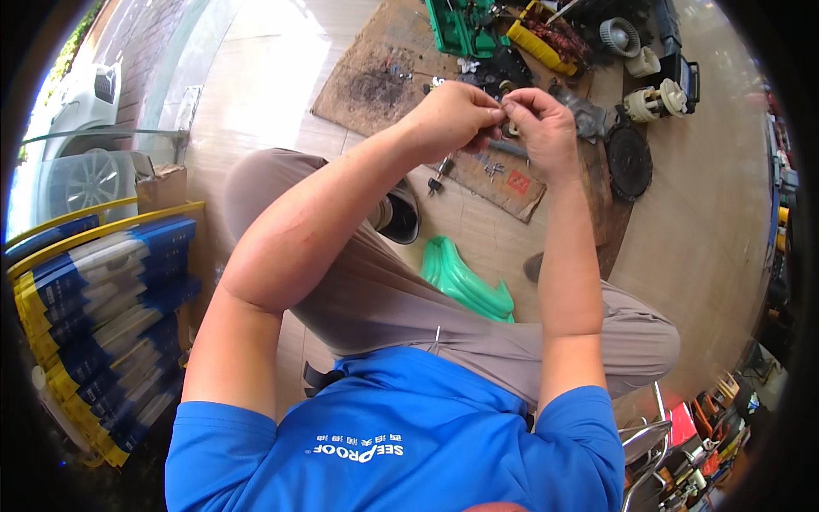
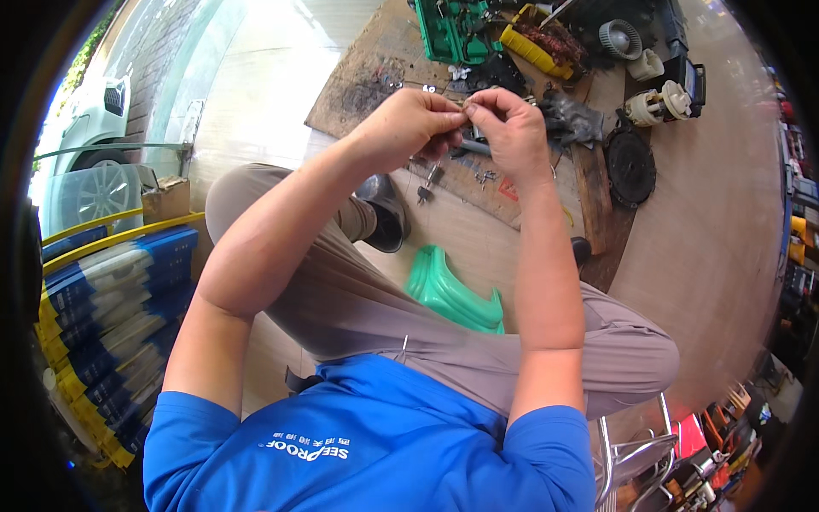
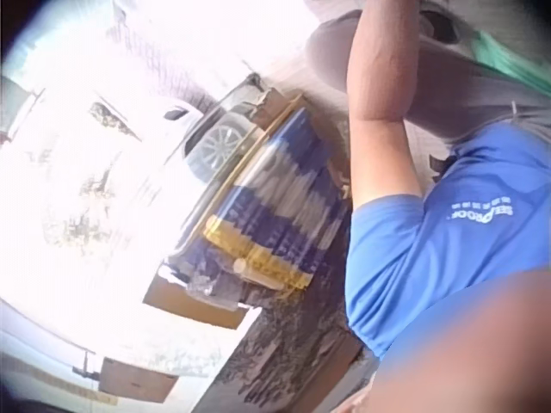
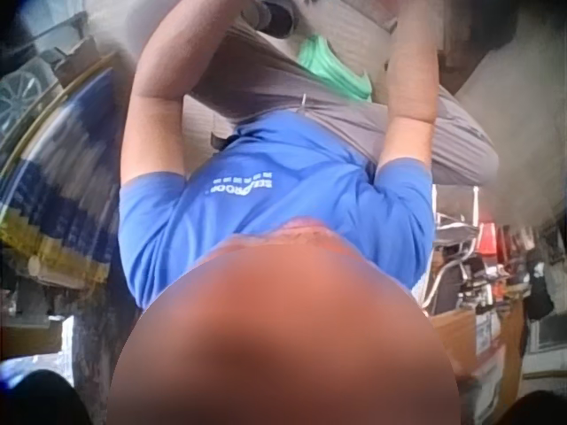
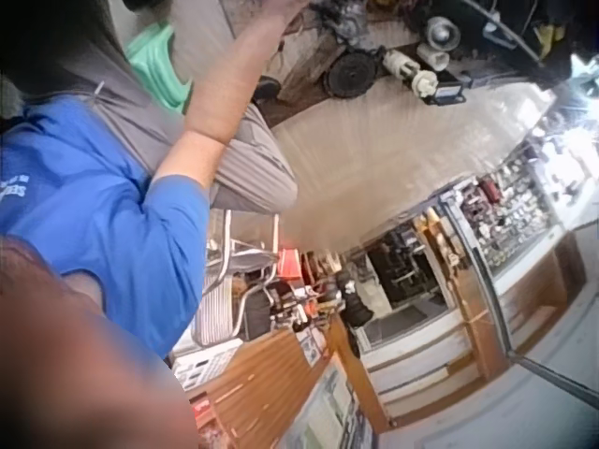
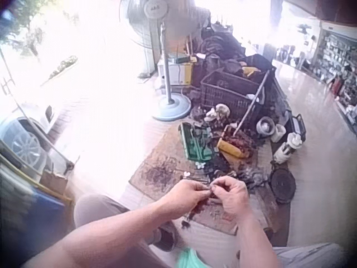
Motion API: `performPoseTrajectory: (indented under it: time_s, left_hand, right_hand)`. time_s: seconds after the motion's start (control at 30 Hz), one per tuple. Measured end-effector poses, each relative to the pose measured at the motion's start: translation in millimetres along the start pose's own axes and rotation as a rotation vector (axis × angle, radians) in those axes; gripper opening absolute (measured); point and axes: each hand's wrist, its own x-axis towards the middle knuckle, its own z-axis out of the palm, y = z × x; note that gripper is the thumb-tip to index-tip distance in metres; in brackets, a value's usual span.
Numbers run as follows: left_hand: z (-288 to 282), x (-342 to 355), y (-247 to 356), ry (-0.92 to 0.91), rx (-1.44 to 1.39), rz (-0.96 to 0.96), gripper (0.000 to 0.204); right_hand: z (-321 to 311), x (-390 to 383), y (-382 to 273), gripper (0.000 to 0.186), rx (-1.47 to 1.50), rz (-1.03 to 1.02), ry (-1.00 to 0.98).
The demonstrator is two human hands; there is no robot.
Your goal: The person sits on a low stool and works on small electronic components on a cardboard mat. They use pliers and their hands to strip wires, twist connections, and manipulate small parts from a disassembled device.
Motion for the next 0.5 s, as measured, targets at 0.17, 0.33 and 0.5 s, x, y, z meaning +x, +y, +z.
performPoseTrajectory:
  time_s: [0.17, 0.33, 0.5]
  left_hand:
    - [-6.4, 0.0, 6.3, -0.025, 0.007, -0.003, 0.023]
    - [-3.2, 7.8, 4.4, -0.029, -0.024, -0.016, 0.027]
    - [-6.4, 7.9, 9.6, -0.001, 0.034, -0.031, 0.024]
  right_hand:
    - [-12.3, 6.8, -8.5, 0.009, -0.014, -0.010, -0.105]
    - [-21.7, 14.5, -0.8, 0.009, 0.146, -0.032, -0.192]
    - [-17.8, 22.9, 15.2, 0.009, 0.110, -0.102, -0.208]
